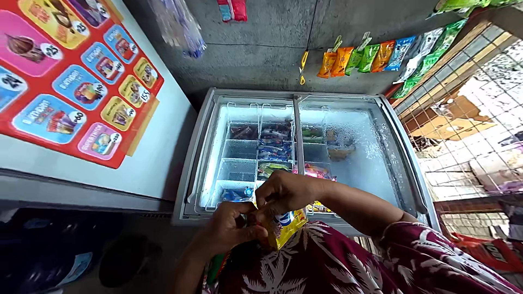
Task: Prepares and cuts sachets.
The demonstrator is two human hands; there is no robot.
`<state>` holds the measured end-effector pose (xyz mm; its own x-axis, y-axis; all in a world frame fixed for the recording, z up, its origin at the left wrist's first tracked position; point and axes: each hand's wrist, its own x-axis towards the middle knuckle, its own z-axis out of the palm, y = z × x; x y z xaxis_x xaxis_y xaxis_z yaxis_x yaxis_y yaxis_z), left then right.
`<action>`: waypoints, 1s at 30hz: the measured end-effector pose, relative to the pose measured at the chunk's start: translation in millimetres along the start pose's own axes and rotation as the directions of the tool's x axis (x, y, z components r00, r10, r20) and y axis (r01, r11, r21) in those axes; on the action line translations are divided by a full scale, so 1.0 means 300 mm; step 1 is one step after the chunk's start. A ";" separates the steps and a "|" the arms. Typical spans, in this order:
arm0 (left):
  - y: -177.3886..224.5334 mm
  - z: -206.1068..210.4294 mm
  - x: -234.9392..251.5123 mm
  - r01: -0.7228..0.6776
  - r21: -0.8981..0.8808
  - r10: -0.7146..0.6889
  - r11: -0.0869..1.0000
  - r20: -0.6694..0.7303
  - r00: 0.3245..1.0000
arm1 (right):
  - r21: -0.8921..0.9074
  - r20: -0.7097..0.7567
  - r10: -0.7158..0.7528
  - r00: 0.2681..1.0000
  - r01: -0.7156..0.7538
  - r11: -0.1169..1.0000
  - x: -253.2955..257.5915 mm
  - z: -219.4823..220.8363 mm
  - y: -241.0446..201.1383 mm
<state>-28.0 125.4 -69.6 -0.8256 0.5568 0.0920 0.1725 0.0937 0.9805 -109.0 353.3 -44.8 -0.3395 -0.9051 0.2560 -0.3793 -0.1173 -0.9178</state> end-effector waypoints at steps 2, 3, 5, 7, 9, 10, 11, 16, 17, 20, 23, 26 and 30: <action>-0.004 -0.006 -0.007 0.014 -0.038 -0.010 0.999 0.095 0.995 | 0.033 -0.068 -0.002 0.998 0.005 0.999 0.011 0.002 0.007; -0.009 -0.009 -0.005 0.006 -0.025 -0.002 1.000 0.137 0.991 | 0.037 -0.097 -0.005 0.995 0.008 0.999 0.017 0.003 0.009; -0.012 -0.012 0.004 0.008 0.039 -0.016 0.999 0.204 0.979 | 0.014 -0.131 -0.030 0.991 0.032 0.999 0.025 0.011 0.012; 0.013 -0.005 0.000 0.020 0.108 -0.044 0.994 0.229 0.972 | -0.036 -0.174 -0.080 0.982 0.075 0.997 0.032 0.033 0.027; 0.061 0.008 -0.026 0.002 0.070 -0.015 0.998 0.179 0.984 | -0.096 -0.249 -0.103 0.963 0.082 0.992 0.031 0.049 0.062; 0.083 0.019 -0.050 -0.029 0.030 0.026 0.999 0.111 0.994 | -0.104 -0.260 -0.094 0.961 0.069 0.992 0.031 0.047 0.083; 0.099 0.030 -0.080 -0.071 -0.018 0.072 0.997 0.025 0.997 | -0.080 -0.248 -0.086 0.965 0.068 0.994 0.034 0.043 0.103; 0.168 0.090 -0.296 -0.289 -0.185 0.174 0.939 -0.468 0.866 | 0.134 -0.136 -0.144 0.980 0.163 0.978 0.103 0.047 0.211; 0.180 0.108 -0.345 -0.312 -0.182 0.172 0.932 -0.538 0.826 | 0.171 -0.099 -0.131 0.986 0.147 0.974 0.117 0.059 0.230; 0.207 0.161 -0.502 -0.312 -0.107 0.147 0.944 -0.711 0.688 | 0.300 0.003 -0.047 0.999 0.044 0.953 0.164 0.135 0.277; 0.235 0.209 -0.657 -0.220 -0.028 0.091 0.975 -0.854 0.512 | 0.365 0.016 0.061 0.998 -0.063 0.929 0.209 0.255 0.295; 0.232 0.249 -0.814 -0.154 -0.003 0.047 0.988 -0.946 0.322 | 0.382 0.040 0.125 0.991 -0.131 0.915 0.274 0.389 0.279; 0.215 0.309 -1.011 -0.066 0.030 0.030 0.997 -0.999 0.009 | 0.368 0.123 0.138 0.983 -0.175 0.913 0.385 0.575 0.267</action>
<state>283.2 39.1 -50.4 -0.5393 -0.8170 0.2041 0.2428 0.0812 0.9667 -30.1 168.8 -141.2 -0.2799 -0.9561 0.0871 0.0302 -0.0994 -0.9946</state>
